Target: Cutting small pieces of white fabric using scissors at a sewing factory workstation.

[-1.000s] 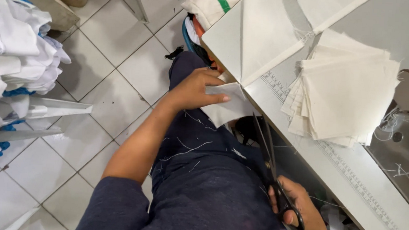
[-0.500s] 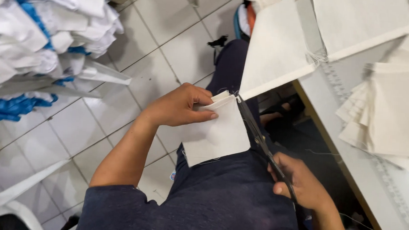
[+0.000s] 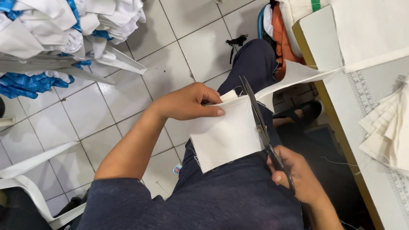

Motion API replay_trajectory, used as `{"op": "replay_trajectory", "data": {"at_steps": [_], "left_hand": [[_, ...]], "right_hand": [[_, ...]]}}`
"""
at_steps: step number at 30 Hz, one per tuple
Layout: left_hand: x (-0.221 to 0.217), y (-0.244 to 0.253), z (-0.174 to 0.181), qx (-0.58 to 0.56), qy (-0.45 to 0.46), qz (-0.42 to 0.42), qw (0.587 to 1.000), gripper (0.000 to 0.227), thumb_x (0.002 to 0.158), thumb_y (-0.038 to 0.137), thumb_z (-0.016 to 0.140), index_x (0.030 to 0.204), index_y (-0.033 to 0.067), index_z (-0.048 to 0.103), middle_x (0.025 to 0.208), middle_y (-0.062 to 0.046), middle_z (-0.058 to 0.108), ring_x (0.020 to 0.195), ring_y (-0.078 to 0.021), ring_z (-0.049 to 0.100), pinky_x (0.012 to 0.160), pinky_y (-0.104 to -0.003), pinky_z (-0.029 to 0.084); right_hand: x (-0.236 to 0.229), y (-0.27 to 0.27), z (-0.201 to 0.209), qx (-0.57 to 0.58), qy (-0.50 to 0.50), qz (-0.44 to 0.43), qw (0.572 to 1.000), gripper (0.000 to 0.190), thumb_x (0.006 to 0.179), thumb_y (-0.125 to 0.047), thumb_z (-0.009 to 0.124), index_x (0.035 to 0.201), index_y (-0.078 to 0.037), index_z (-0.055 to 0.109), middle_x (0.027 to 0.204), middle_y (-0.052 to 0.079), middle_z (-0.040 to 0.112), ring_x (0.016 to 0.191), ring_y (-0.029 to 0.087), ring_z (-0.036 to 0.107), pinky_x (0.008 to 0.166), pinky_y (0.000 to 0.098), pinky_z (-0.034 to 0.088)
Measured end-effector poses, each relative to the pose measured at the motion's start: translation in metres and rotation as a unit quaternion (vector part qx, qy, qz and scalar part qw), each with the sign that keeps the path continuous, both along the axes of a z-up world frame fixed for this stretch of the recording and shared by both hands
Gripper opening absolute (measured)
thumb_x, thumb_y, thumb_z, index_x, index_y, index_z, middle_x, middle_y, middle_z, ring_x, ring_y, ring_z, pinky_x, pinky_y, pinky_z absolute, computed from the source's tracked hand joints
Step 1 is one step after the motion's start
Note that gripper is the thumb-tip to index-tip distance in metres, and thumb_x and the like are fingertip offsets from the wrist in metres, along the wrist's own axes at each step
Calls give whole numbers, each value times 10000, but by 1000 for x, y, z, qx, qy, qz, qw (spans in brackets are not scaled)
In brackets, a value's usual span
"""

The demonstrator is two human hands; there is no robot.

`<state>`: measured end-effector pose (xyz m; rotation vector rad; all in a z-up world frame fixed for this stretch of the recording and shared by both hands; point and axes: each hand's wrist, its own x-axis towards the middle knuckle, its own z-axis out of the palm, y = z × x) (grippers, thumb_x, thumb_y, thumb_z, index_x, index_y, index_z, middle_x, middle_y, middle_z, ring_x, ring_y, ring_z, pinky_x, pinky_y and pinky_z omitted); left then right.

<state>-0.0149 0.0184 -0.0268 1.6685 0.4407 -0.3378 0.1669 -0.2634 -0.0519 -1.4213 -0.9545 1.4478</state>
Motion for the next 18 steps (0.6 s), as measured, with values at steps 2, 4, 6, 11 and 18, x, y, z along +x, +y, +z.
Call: {"op": "replay_trajectory", "data": {"at_steps": [2,4,6,11,18], "left_hand": [[3,1,-5,-28,-25,-9,999,326,944,324,565,704,109,614,651,81,409,552,-40,342,505,-213,273],[6,2,-6,-57,-19,-5,998,368,958,340,538,654,142,477,628,88,312,538,-42,271,495,-221,222],[8,1,-9,-84,-14,-1,996,444,971,357,511,604,176,339,605,95,215,525,-44,201,485,-229,170],[11,2,-1,-44,-8,-6,999,381,973,325,525,649,125,501,701,74,431,552,-39,343,509,-206,280],[13,-2,8,-50,-51,30,997,269,962,294,525,909,94,696,825,64,538,664,-43,441,590,-195,350]], "right_hand": [[0,-1,0,-10,-15,-7,1000,581,725,-710,589,801,-135,560,643,-35,515,573,83,450,547,245,395],[1,-7,-9,-32,-5,-22,999,440,752,-554,640,805,-123,567,666,-24,524,524,83,472,504,239,418],[2,-10,-17,-52,4,-37,998,311,778,-397,691,808,-110,574,690,-12,533,476,84,495,461,233,442],[9,-18,-3,14,-23,-10,1000,602,733,-738,577,831,-144,569,611,-50,531,524,73,461,511,238,397],[18,-33,-4,14,62,28,998,710,710,-805,622,794,-100,592,557,-35,563,450,60,508,429,211,440]]}}
